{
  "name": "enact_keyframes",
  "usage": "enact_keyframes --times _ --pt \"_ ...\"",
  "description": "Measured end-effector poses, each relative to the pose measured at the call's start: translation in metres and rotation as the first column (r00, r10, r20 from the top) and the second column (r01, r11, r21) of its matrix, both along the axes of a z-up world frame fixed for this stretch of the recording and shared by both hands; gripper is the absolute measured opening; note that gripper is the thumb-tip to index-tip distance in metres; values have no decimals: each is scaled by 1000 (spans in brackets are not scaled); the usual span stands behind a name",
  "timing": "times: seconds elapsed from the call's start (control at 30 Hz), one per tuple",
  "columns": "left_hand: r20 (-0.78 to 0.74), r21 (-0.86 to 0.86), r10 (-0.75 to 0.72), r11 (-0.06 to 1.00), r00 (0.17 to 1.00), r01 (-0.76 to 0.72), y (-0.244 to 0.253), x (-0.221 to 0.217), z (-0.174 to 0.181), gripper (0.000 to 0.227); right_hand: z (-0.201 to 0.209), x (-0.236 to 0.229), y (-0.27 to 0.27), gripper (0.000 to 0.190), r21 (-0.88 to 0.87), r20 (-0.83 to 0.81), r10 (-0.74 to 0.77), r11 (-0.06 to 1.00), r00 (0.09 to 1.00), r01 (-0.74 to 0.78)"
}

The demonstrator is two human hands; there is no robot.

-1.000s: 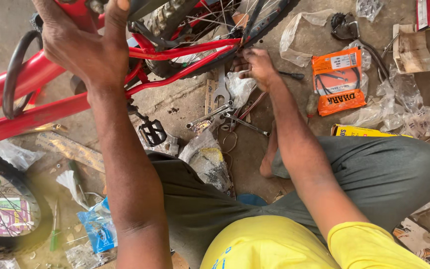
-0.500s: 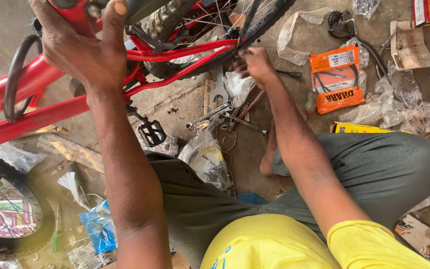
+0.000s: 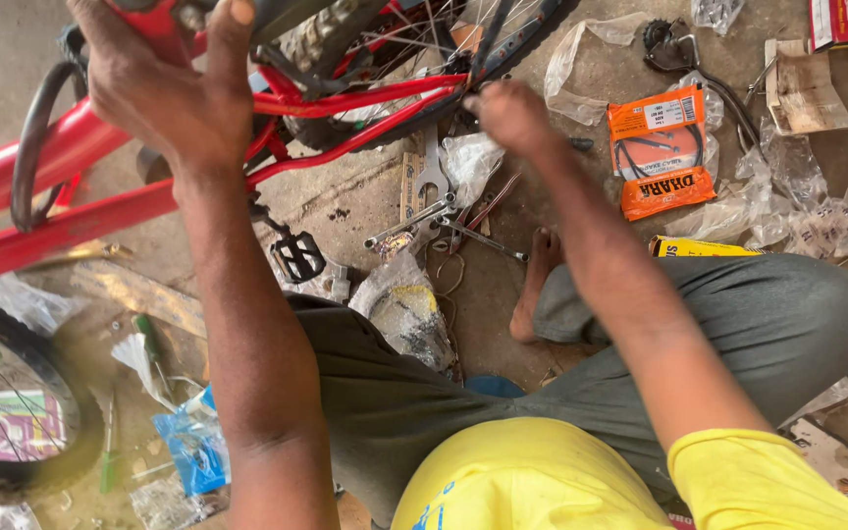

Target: The person is repairing a red bicycle while sitting on the floor. They use a wrench to tighten bolts on the rear wheel axle and adjust the brake cable.

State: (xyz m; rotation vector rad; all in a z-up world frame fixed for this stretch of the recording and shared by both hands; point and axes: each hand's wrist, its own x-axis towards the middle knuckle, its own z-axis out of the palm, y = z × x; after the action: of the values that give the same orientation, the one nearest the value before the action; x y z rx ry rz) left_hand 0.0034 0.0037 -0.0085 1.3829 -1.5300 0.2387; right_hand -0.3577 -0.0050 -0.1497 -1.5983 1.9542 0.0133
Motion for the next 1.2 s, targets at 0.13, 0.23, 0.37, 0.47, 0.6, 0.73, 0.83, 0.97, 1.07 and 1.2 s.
enact_keyframes --times 0.13,0.23,0.37,0.47,0.6,0.73,0.83,0.97,1.07,1.2 --pt "-27 18 -26 999 999 27 0 -6 3 102 28 -5 -12 20 265 516 -265 954 814 143" --pt "-8 -5 -27 1000 1000 27 1 -6 3 105 14 -14 -18 16 458 709 -431 883 558 101" --pt "-23 -20 -67 998 997 66 0 -4 -1 97 -34 -18 -29 27 330 630 -296 939 718 98" --pt "-51 -22 -77 997 996 76 -4 -3 0 100 -46 -11 -27 32 32 103 12 999 995 -15" --pt "-90 15 -51 998 995 53 -7 -6 3 102 -52 16 -11 27 -125 -359 55 986 932 -107" --pt "-13 -47 -41 998 999 40 -3 -6 8 96 -25 -1 -8 29 -145 164 -7 989 986 32" --pt "-23 5 -37 999 999 37 7 -4 5 96 -9 -21 -11 30 291 635 -296 947 713 135" --pt "-63 -5 -77 997 995 77 3 -9 12 98 -6 -32 -20 31 449 798 -401 893 450 1" --pt "-46 -41 -91 995 995 89 5 -9 12 96 -27 -18 -29 34 265 470 -155 964 869 28" --pt "-33 -66 -73 995 997 71 1 -9 11 82 -29 6 -20 34 -70 -143 25 997 989 -35"
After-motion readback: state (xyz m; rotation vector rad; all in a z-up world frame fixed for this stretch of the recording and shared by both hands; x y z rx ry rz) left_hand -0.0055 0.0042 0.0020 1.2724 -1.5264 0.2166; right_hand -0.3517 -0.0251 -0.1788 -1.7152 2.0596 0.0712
